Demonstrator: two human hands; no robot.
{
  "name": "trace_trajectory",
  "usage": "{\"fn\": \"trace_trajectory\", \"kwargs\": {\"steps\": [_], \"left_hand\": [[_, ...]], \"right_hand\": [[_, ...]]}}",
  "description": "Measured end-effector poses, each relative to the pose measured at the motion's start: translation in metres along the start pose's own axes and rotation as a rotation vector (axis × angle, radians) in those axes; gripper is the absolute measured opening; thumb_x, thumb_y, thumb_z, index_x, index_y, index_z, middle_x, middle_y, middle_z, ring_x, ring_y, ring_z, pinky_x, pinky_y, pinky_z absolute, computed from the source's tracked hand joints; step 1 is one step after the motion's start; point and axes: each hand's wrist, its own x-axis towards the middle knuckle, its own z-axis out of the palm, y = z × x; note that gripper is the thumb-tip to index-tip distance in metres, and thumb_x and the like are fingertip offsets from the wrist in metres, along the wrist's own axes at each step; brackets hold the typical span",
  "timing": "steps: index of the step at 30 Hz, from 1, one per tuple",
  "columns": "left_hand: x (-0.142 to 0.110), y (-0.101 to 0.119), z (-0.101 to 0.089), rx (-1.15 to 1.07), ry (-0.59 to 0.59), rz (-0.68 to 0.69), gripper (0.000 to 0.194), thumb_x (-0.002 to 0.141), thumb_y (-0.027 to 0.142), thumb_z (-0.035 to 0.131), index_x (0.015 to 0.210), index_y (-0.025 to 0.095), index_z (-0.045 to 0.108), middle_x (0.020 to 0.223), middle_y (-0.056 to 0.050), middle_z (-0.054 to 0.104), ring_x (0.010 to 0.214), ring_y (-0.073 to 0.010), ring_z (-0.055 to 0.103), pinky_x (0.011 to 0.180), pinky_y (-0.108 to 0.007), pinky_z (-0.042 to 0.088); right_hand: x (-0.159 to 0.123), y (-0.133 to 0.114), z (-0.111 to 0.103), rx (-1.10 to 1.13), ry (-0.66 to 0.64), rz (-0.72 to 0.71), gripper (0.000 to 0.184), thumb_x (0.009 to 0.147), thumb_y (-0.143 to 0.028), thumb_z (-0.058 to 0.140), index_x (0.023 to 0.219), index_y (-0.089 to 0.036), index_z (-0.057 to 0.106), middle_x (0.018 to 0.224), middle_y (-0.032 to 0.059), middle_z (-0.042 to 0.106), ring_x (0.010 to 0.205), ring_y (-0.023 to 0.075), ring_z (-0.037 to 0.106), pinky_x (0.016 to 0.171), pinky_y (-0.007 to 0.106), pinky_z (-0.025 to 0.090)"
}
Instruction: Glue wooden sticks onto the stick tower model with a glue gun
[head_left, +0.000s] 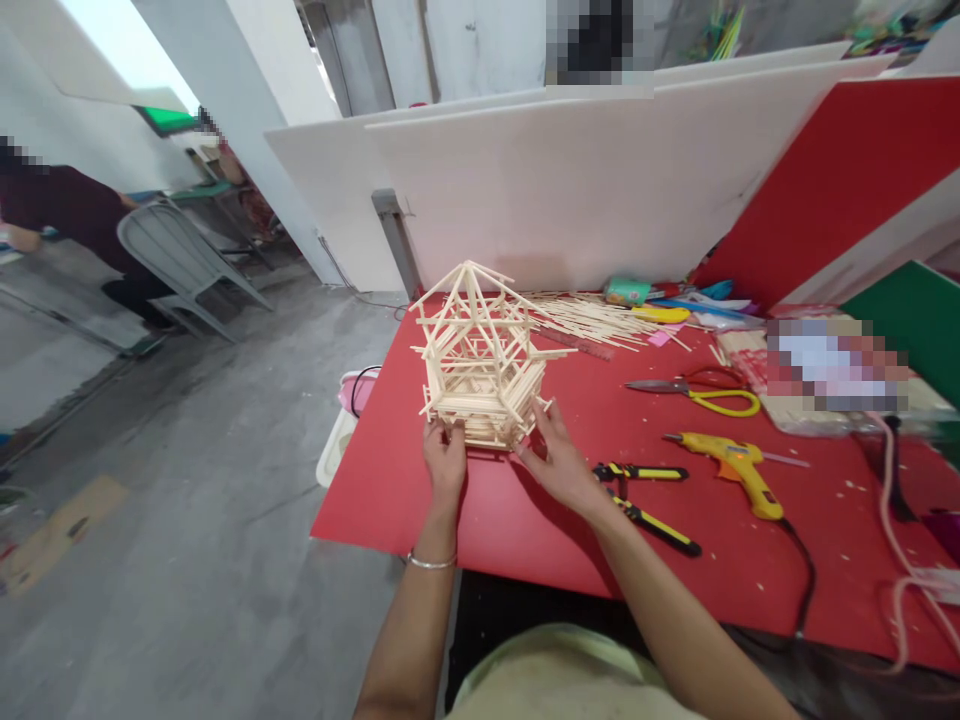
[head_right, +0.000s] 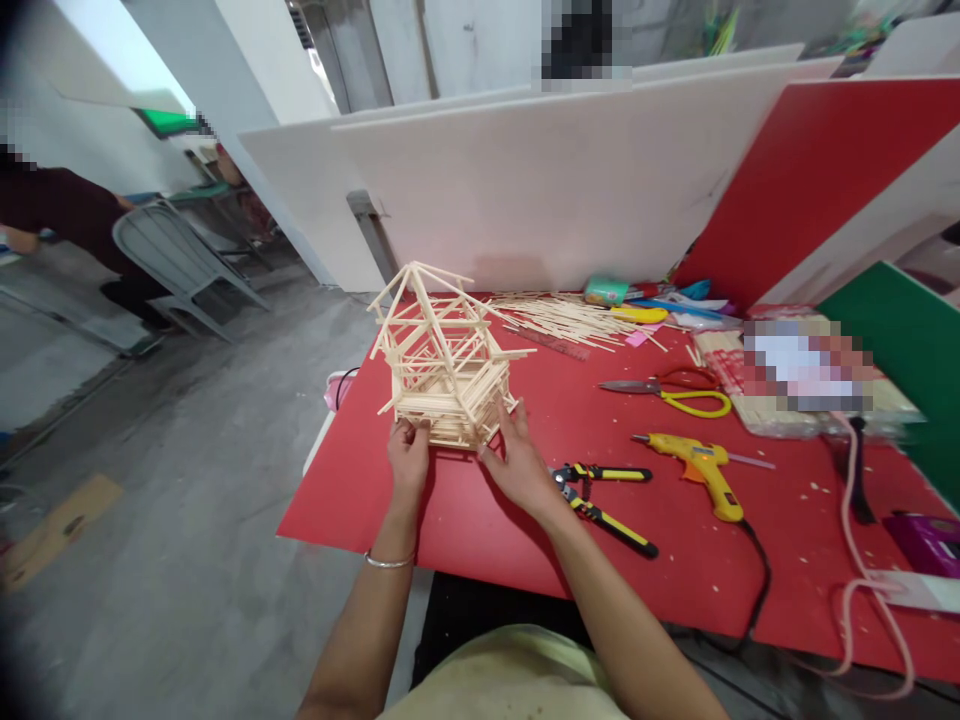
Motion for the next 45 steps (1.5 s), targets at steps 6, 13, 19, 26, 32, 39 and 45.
{"fn": "trace_trajectory", "kwargs": {"steps": [6, 13, 19, 26, 32, 39, 45], "left_hand": [[0.001, -0.001, -0.001, 0.016, -0.020, -0.002, 0.022, 0.088, 0.037, 0.066, 0.074, 0.020, 0.060, 0.087, -0.003, 0.061, 0.090, -0.0193, 0.058, 0.088, -0.032, 0.048], [0.000, 0.000, 0.000, 0.010, -0.030, 0.015, 0.018, 0.090, 0.035, 0.063, 0.083, 0.019, 0.066, 0.092, -0.005, 0.064, 0.092, -0.0198, 0.060, 0.089, -0.033, 0.047], [0.000, -0.001, 0.000, 0.016, -0.033, 0.020, 0.017, 0.090, 0.034, 0.064, 0.084, 0.019, 0.066, 0.094, -0.005, 0.065, 0.094, -0.0203, 0.061, 0.091, -0.034, 0.047], [0.000, -0.007, 0.000, 0.017, -0.034, 0.006, 0.026, 0.090, 0.042, 0.065, 0.077, 0.020, 0.060, 0.091, -0.004, 0.063, 0.092, -0.0196, 0.059, 0.089, -0.032, 0.048], [0.000, -0.006, 0.001, 0.013, -0.026, -0.004, 0.027, 0.091, 0.039, 0.065, 0.073, 0.020, 0.057, 0.087, -0.003, 0.059, 0.087, -0.0181, 0.057, 0.085, -0.031, 0.047], [0.000, -0.004, 0.002, 0.002, -0.038, -0.001, 0.017, 0.091, 0.035, 0.063, 0.092, 0.019, 0.069, 0.100, -0.006, 0.065, 0.098, -0.0214, 0.061, 0.094, -0.036, 0.047], [0.000, -0.005, 0.001, 0.006, -0.042, 0.004, 0.020, 0.092, 0.038, 0.064, 0.089, 0.019, 0.068, 0.096, -0.005, 0.065, 0.094, -0.0196, 0.061, 0.090, -0.032, 0.047]], "right_hand": [[0.000, 0.001, 0.002, -0.009, -0.003, -0.020, 0.086, 0.095, -0.049, 0.058, 0.167, -0.029, 0.016, 0.175, 0.0095, 0.001, 0.160, 0.0285, -0.007, 0.127, 0.057, 0.018], [0.000, 0.002, 0.003, -0.009, 0.003, -0.020, 0.087, 0.095, -0.053, 0.059, 0.166, -0.028, 0.017, 0.175, 0.0091, 0.005, 0.160, 0.0275, -0.006, 0.127, 0.056, 0.017], [0.001, 0.006, 0.006, -0.017, 0.009, -0.035, 0.084, 0.095, -0.057, 0.057, 0.165, -0.023, 0.025, 0.174, 0.0127, 0.011, 0.160, 0.0278, -0.006, 0.128, 0.055, 0.017], [0.000, 0.011, 0.008, -0.017, 0.029, -0.023, 0.075, 0.091, -0.055, 0.062, 0.158, -0.027, 0.043, 0.175, 0.0111, 0.004, 0.159, 0.0345, 0.012, 0.127, 0.056, 0.019], [0.000, 0.011, 0.007, -0.019, 0.007, -0.005, 0.074, 0.091, -0.054, 0.062, 0.158, -0.028, 0.042, 0.175, 0.0089, -0.004, 0.158, 0.0349, 0.016, 0.127, 0.054, 0.021], [0.000, 0.008, 0.006, -0.041, -0.005, 0.011, 0.073, 0.092, -0.051, 0.061, 0.158, -0.026, 0.043, 0.174, 0.0123, -0.004, 0.158, 0.0348, 0.015, 0.127, 0.055, 0.021], [0.000, 0.008, 0.007, -0.028, 0.010, 0.005, 0.074, 0.091, -0.051, 0.063, 0.158, -0.026, 0.043, 0.174, 0.0123, -0.005, 0.158, 0.0354, 0.019, 0.127, 0.053, 0.023]]}}
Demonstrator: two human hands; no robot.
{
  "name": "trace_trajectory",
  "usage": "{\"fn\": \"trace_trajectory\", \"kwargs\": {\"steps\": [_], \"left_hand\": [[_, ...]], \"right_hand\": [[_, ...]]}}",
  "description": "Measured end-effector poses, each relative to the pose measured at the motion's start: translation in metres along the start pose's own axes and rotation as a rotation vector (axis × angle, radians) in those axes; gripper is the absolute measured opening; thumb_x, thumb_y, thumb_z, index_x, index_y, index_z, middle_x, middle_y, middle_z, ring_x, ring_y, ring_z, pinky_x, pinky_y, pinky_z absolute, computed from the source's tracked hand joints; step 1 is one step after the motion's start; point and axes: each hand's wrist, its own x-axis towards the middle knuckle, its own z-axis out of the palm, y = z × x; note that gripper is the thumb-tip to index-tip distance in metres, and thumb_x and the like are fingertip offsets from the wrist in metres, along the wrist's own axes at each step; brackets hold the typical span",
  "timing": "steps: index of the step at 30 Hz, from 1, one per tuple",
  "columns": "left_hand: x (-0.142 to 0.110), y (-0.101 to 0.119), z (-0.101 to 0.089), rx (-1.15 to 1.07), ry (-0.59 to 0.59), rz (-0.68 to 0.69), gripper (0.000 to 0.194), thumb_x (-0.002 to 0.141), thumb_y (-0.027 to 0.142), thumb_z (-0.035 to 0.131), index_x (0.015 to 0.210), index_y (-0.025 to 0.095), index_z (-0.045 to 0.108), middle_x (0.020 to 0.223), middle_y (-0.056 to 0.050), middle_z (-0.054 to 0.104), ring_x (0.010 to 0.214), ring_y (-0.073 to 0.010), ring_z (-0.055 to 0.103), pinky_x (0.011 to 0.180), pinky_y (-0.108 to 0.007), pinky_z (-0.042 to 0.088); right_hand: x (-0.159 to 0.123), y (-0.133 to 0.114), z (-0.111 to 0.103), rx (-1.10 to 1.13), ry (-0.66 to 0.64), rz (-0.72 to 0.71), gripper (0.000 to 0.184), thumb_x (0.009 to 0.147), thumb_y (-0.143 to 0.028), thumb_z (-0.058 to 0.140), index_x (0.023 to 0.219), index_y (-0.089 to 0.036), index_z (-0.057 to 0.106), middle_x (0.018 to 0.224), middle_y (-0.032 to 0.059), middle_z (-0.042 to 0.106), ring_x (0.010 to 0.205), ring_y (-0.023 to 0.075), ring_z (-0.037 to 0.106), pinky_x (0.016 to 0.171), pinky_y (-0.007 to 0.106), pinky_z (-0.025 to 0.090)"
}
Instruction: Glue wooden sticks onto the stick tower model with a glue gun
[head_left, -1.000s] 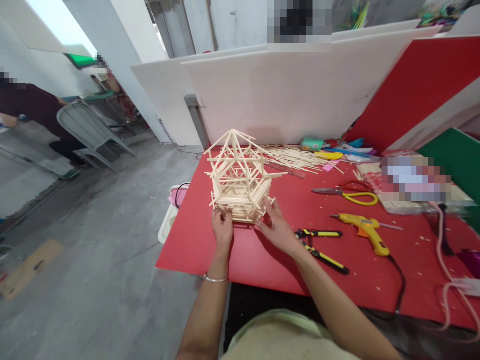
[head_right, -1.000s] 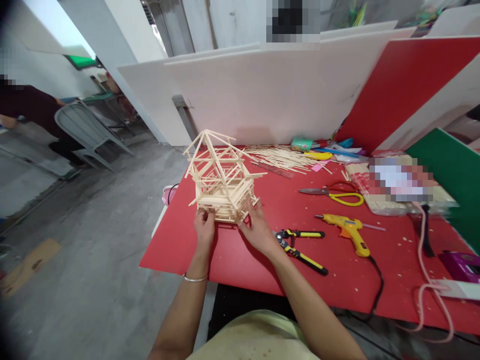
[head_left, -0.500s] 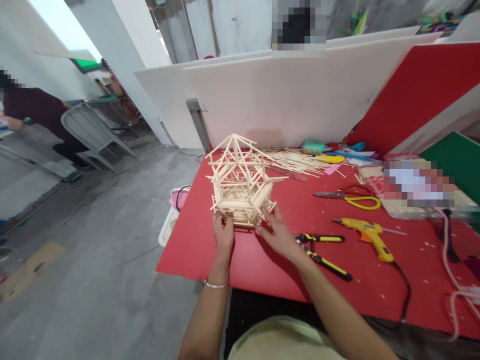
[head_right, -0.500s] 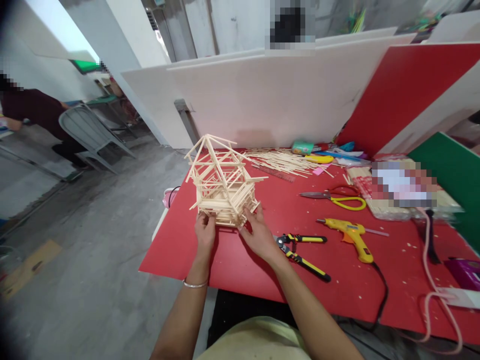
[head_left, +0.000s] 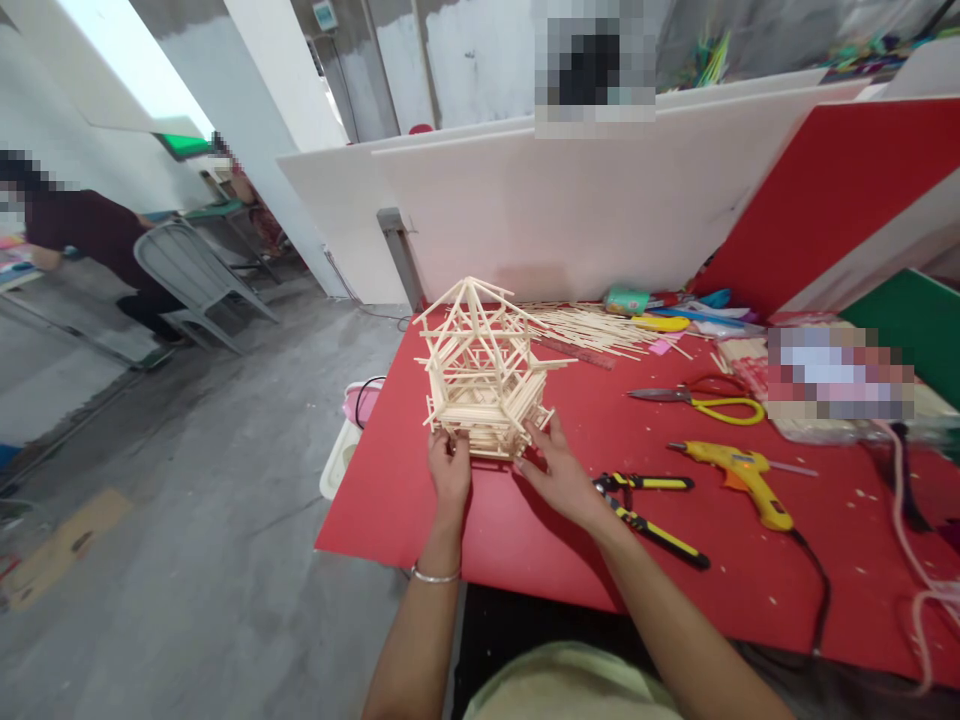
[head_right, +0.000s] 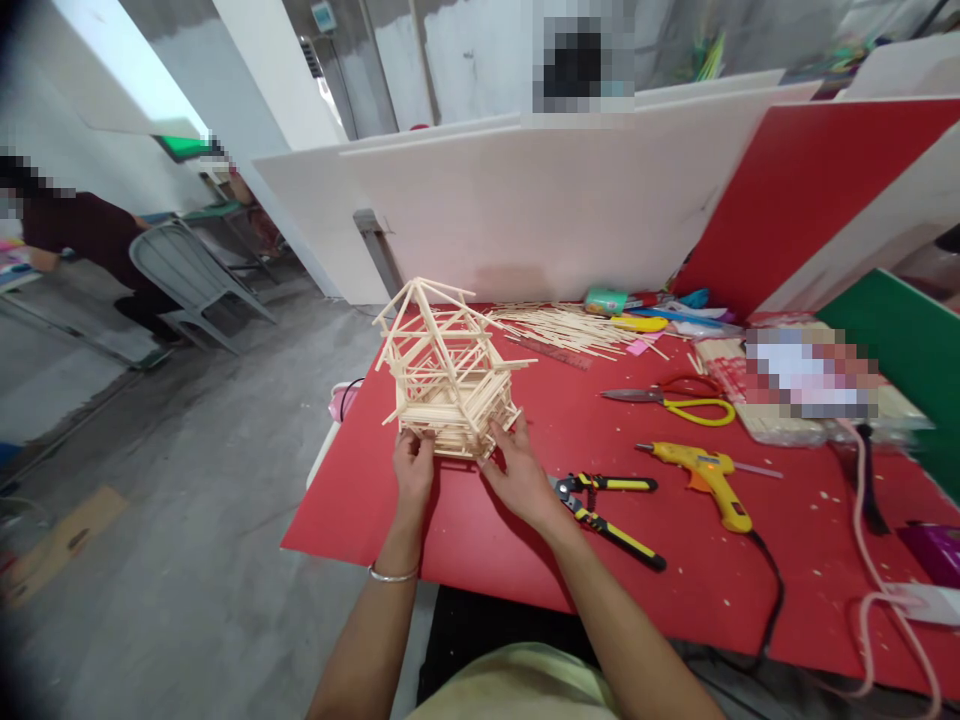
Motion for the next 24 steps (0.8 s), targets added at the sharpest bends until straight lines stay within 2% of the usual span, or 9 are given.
{"fn": "trace_trajectory", "kwargs": {"steps": [2, 9, 14, 21, 24], "left_hand": [[0.0001, -0.0008, 0.0003, -0.003, -0.002, 0.003, 0.019, 0.092, 0.037, 0.064, 0.089, 0.019, 0.068, 0.096, -0.005, 0.065, 0.095, -0.0197, 0.061, 0.091, -0.033, 0.047], [0.0001, -0.0023, 0.0005, -0.009, 0.006, 0.009, 0.022, 0.091, 0.040, 0.065, 0.084, 0.019, 0.065, 0.093, -0.004, 0.063, 0.091, -0.0200, 0.061, 0.089, -0.034, 0.048], [0.0002, -0.0015, -0.0006, -0.003, 0.008, 0.016, 0.023, 0.090, 0.038, 0.066, 0.077, 0.020, 0.059, 0.087, -0.002, 0.060, 0.087, -0.0188, 0.058, 0.086, -0.033, 0.047], [-0.0007, 0.0016, -0.0008, 0.001, 0.014, 0.021, 0.026, 0.090, 0.036, 0.065, 0.072, 0.020, 0.055, 0.086, -0.002, 0.058, 0.086, -0.0182, 0.057, 0.085, -0.032, 0.047], [-0.0008, 0.0042, -0.0007, 0.002, 0.018, 0.028, 0.024, 0.090, 0.035, 0.066, 0.073, 0.020, 0.056, 0.086, -0.002, 0.058, 0.086, -0.0187, 0.057, 0.084, -0.033, 0.047]], "right_hand": [[-0.0001, -0.0002, -0.0001, 0.005, 0.000, 0.003, 0.074, 0.091, -0.050, 0.064, 0.158, -0.026, 0.043, 0.174, 0.0121, -0.005, 0.157, 0.0358, 0.023, 0.126, 0.052, 0.024], [0.0000, -0.0011, -0.0015, 0.003, -0.003, -0.002, 0.074, 0.091, -0.050, 0.064, 0.158, -0.026, 0.043, 0.174, 0.0132, -0.003, 0.157, 0.0368, 0.023, 0.126, 0.054, 0.024], [0.0005, -0.0010, -0.0010, 0.021, -0.005, 0.003, 0.075, 0.090, -0.052, 0.065, 0.158, -0.026, 0.043, 0.174, 0.0130, -0.005, 0.158, 0.0364, 0.017, 0.126, 0.054, 0.022], [0.0003, 0.0010, 0.0003, 0.014, -0.012, -0.008, 0.076, 0.091, -0.051, 0.063, 0.159, -0.025, 0.041, 0.174, 0.0145, -0.007, 0.157, 0.0368, 0.017, 0.126, 0.054, 0.021], [0.0011, 0.0024, 0.0007, 0.005, -0.014, -0.018, 0.076, 0.092, -0.051, 0.063, 0.159, -0.024, 0.040, 0.174, 0.0141, -0.008, 0.158, 0.0356, 0.011, 0.127, 0.055, 0.019]]}}
